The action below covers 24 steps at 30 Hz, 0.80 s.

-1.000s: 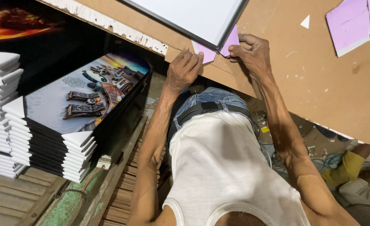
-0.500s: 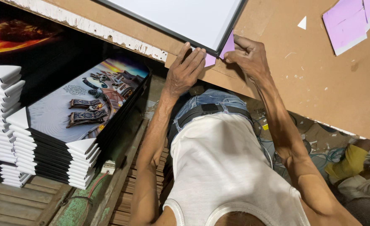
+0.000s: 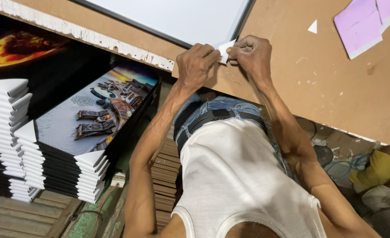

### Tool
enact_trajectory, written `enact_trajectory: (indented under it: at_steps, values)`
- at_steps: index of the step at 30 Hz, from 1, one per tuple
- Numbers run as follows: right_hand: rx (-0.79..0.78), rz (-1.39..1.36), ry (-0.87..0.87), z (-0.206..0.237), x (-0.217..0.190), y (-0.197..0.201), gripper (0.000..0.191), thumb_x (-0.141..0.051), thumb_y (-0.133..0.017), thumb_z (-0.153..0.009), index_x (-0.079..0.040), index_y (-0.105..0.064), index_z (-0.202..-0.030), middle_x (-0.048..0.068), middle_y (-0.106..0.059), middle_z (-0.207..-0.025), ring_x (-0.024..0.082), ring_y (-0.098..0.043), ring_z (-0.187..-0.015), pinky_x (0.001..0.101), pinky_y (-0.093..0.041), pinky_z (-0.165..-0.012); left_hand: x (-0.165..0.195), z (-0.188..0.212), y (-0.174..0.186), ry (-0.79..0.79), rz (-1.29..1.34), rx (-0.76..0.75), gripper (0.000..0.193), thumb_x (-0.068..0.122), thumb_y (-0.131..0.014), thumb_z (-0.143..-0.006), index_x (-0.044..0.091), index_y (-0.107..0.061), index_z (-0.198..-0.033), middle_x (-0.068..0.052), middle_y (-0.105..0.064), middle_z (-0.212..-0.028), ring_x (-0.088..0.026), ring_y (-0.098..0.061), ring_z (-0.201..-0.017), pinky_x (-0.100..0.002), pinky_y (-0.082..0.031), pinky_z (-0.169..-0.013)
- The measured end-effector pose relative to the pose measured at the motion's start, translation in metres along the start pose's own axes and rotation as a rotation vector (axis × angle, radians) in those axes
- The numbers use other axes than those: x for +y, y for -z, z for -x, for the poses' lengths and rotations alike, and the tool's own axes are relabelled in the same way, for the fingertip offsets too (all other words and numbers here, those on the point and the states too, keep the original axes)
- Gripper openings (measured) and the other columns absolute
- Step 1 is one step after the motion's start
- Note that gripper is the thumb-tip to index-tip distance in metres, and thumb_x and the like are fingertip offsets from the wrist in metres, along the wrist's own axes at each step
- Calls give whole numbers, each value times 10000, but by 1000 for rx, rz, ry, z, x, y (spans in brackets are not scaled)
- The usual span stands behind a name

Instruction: The person staples white backing paper onto the rear of framed prints using a staple gun, folding the paper corners neatly at each frame edge and pressing the paper flat. They rotate and reposition the frames on the workbench, then place finished frames onto a stack of completed framed prints.

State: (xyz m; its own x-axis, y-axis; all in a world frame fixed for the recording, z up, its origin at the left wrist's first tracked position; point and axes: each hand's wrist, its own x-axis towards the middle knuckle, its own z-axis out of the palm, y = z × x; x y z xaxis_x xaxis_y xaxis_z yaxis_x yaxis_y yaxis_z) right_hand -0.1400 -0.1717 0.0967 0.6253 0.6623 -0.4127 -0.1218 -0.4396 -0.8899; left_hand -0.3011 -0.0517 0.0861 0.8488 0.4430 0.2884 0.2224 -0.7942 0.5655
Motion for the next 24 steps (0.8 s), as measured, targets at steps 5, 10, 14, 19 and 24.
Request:
enact_trajectory:
  at_steps: [5, 10, 14, 19, 24]
  values:
    - [45, -72, -58, 2, 1, -5, 114, -4, -798, -851, 78, -743, -907, 154, -760, -799, 167, -773, -707, 247, -665, -600, 5, -19, -14, 265, -20, -81, 39, 153, -825, -758, 138, -797, -781, 20, -671, -750, -180, -613, -686, -381, -459, -526]
    - [85, -98, 55, 25, 5, -21, 226, 15, -814, -814, 87, -730, -1011, 113, -738, -890, 145, -738, -764, 250, -648, -659, 0, -26, -16, 273, -23, -99, 48, 150, -824, -716, 119, -790, -704, -13, -678, -725, -217, -634, -705, -398, -478, -560]
    - [189, -49, 70, 31, 8, -28, 245, -16, -865, -803, 82, -743, -992, 97, -712, -934, 140, -753, -772, 261, -672, -657, -10, -27, -3, 227, 93, -245, 93, 184, -832, -795, 108, -786, -822, -24, -683, -816, -215, -626, -767, -399, -508, -647]
    - [301, 13, 12, 37, 6, -42, 468, 26, -849, -791, 52, -700, -1234, 159, -685, -1113, 150, -730, -862, 266, -646, -738, -40, -49, 28, -281, 322, -447, 479, 226, -852, -796, 57, -639, -1190, -140, -575, -1373, -333, -541, -1277, -476, -488, -1081]
    - [346, -131, 56, 46, 5, -46, 529, 70, -787, -813, 44, -626, -1316, 188, -586, -1388, 168, -723, -1009, 280, -676, -797, -62, -93, 1, -755, 200, -705, 568, 314, -808, -703, 95, -623, -1192, -98, -464, -1562, -299, -335, -1493, -486, -159, -1283]
